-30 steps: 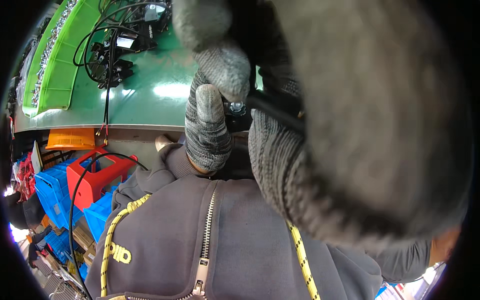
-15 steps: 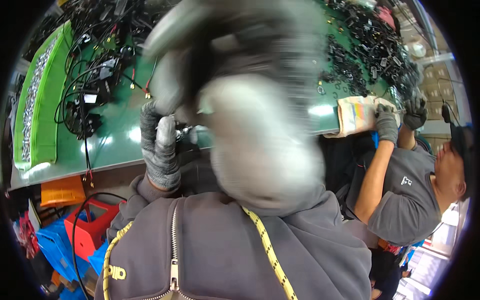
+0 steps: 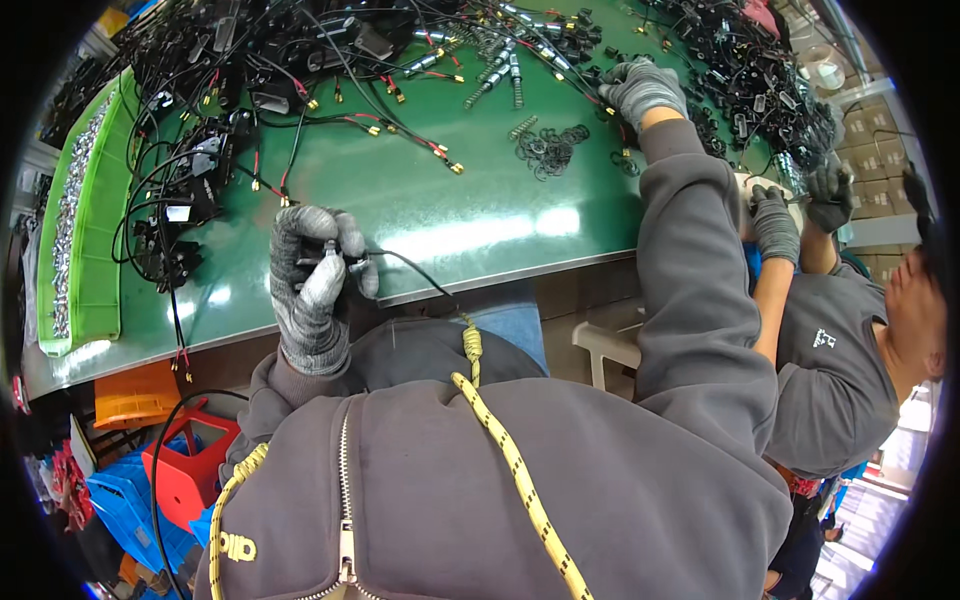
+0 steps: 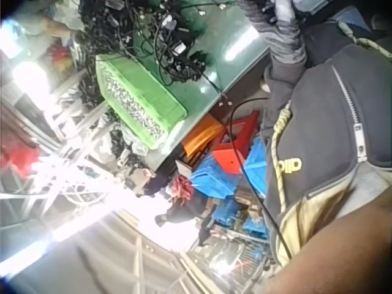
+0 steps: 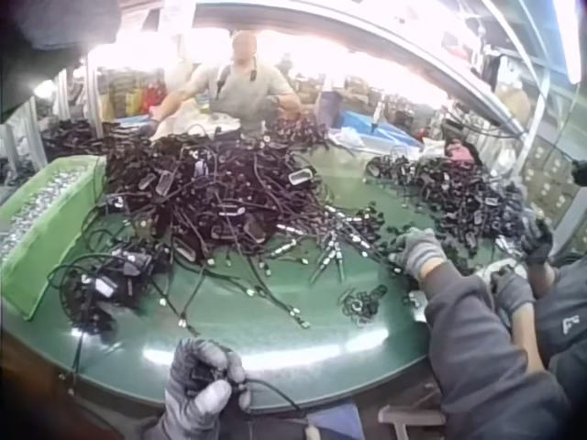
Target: Manually assembling small connectors onto wire harnesses and inspecting the components on an assembly line.
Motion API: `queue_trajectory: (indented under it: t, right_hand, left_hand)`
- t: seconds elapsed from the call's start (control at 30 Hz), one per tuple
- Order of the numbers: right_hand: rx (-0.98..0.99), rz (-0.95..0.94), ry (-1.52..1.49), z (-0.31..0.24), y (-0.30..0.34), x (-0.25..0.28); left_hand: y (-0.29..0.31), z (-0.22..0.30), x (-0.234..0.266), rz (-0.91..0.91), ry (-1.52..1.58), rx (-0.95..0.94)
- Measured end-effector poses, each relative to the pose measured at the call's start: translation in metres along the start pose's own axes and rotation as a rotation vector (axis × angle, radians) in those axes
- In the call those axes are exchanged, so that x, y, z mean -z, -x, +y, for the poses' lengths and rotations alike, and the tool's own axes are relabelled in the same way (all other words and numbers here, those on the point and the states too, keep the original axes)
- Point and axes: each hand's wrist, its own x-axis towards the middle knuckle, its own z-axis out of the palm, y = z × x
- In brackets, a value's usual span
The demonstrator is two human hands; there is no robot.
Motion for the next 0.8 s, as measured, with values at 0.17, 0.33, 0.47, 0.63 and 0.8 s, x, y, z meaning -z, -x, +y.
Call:
queue_trajectory:
  t: [0.17, 0.33, 0.47, 0.63, 0.8]
  right_hand:
    - [0.255, 0.256, -0.225, 0.007, 0.013, 0.013]
    - [0.871, -0.402, -0.894, -0.082, 0.178, 0.068]
    - [1.113, -0.344, -0.61, -0.107, 0.213, 0.062]
    - [1.033, -0.476, -0.643, -0.12, 0.212, 0.055]
    - [0.914, -0.593, -0.648, -0.126, 0.215, 0.059]
  left_hand:
    - [-0.001, 0.0, 0.001, -0.047, 0.001, -0.024]
    - [0.004, -0.005, 0.003, -0.024, -0.01, 0.012]
    - [0.006, -0.004, -0.003, -0.059, -0.054, -0.004]
    - [0.008, -0.009, 0.001, -0.071, -0.209, -0.074]
    - [0.005, -0.01, 0.002, -0.07, -0.314, -0.149]
